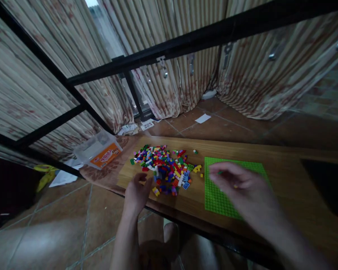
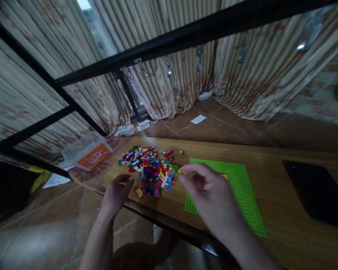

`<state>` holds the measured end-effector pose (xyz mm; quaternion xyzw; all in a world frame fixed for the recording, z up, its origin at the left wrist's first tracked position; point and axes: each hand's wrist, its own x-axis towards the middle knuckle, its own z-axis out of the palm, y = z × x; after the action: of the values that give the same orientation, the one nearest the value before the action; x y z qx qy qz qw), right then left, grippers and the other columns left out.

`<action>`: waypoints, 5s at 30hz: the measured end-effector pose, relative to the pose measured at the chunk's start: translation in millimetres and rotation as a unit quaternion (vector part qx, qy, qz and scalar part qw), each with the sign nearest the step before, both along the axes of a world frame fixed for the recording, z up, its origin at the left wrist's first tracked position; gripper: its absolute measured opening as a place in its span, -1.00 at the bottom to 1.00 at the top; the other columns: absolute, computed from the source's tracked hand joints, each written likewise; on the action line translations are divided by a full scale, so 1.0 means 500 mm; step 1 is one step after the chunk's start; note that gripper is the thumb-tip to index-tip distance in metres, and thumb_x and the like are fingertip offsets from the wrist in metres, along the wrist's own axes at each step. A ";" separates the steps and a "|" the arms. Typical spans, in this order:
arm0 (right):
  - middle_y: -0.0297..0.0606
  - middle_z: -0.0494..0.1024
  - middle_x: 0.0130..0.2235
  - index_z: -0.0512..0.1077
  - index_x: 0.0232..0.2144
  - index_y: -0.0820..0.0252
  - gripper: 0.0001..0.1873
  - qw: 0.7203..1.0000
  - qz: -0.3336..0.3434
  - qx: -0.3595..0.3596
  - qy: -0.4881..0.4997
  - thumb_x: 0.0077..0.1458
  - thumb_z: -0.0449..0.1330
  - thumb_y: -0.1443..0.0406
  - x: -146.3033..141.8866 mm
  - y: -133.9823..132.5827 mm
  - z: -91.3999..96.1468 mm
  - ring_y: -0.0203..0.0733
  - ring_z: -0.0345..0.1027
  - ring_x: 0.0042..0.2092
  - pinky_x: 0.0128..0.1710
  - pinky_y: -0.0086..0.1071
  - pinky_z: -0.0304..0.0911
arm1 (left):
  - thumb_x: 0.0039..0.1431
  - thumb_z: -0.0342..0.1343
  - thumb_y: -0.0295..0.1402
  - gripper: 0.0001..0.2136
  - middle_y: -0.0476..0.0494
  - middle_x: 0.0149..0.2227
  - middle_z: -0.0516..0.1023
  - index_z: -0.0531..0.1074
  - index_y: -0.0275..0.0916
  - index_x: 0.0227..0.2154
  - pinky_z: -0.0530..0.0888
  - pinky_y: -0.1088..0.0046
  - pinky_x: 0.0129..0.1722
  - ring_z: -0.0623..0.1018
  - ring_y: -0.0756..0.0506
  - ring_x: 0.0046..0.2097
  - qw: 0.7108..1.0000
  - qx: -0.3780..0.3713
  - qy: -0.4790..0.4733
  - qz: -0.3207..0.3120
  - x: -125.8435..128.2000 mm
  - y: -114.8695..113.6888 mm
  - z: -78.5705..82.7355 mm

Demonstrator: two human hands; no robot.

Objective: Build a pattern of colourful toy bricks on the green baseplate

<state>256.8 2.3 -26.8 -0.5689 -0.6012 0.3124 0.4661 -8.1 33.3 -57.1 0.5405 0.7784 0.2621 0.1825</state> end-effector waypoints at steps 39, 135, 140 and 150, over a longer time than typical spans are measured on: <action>-0.24 0.45 -0.26 0.45 -0.37 0.15 -0.89 0.952 0.095 0.015 -0.289 0.08 0.15 0.25 -0.236 0.121 -0.140 -0.18 0.36 -0.27 -0.28 -0.34 0.22 | 0.00 0.02 -0.55 -0.78 -0.18 -0.30 0.54 0.44 -0.28 -0.27 0.38 0.44 -0.29 0.52 -0.11 -0.27 0.985 -0.042 -0.132 -0.099 0.025 -0.022 -0.053; -0.20 0.51 -0.08 0.41 -0.04 0.08 -0.66 0.978 -0.065 -0.043 -0.195 0.16 0.00 0.32 0.217 0.059 -0.173 -0.11 0.37 -0.04 0.02 -0.17 0.26 | 0.22 -0.04 -0.43 -0.77 -0.14 -0.15 0.53 0.45 -0.19 -0.13 0.44 0.35 -0.06 0.49 -0.12 -0.08 0.935 0.140 0.024 -0.326 0.312 0.049 -0.074; -0.23 0.48 -0.06 0.42 -0.06 0.05 -0.67 0.980 -0.030 -0.039 -0.194 0.16 0.00 0.36 0.220 0.059 -0.170 -0.14 0.33 0.00 0.07 -0.18 0.20 | 0.20 -0.01 -0.44 -0.72 -0.14 -0.05 0.49 0.39 -0.19 -0.04 0.39 0.27 0.08 0.44 -0.14 0.02 0.920 0.148 0.006 -0.362 0.342 0.051 -0.078; -0.22 0.50 -0.09 0.44 -0.13 0.11 -0.74 0.983 -0.022 -0.026 -0.183 0.16 0.03 0.35 0.230 0.062 -0.163 -0.15 0.31 0.01 0.08 -0.22 0.19 | 0.21 -0.01 -0.45 -0.71 -0.14 -0.04 0.50 0.39 -0.23 -0.01 0.37 0.23 0.09 0.45 -0.14 0.01 0.910 0.144 -0.007 -0.388 0.402 0.062 -0.071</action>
<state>371.7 33.3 -108.3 -0.6413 -0.6554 0.2080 0.3403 192.6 64.2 -92.6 0.8184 0.4601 0.2837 0.1949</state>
